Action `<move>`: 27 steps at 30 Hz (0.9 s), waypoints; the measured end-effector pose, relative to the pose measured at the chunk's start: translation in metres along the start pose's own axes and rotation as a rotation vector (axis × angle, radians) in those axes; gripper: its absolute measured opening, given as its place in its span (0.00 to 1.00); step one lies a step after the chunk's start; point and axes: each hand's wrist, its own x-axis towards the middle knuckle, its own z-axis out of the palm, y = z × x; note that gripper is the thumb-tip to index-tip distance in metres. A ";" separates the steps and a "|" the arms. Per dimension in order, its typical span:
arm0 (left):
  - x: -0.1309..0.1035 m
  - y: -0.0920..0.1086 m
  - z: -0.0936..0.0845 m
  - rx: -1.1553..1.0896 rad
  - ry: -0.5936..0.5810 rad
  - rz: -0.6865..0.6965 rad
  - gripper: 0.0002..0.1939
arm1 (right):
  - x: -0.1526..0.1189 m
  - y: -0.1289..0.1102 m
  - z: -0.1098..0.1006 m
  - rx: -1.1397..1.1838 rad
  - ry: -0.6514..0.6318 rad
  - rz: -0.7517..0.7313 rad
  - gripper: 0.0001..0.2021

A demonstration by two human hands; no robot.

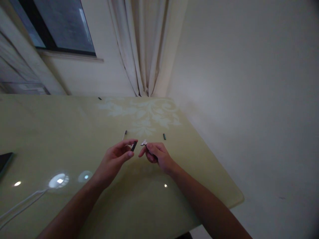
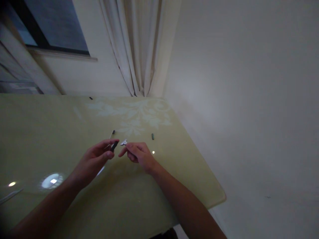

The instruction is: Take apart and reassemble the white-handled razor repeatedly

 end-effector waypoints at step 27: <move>-0.003 0.001 -0.004 -0.065 -0.101 -0.013 0.22 | -0.003 0.002 0.004 0.011 -0.160 -0.010 0.25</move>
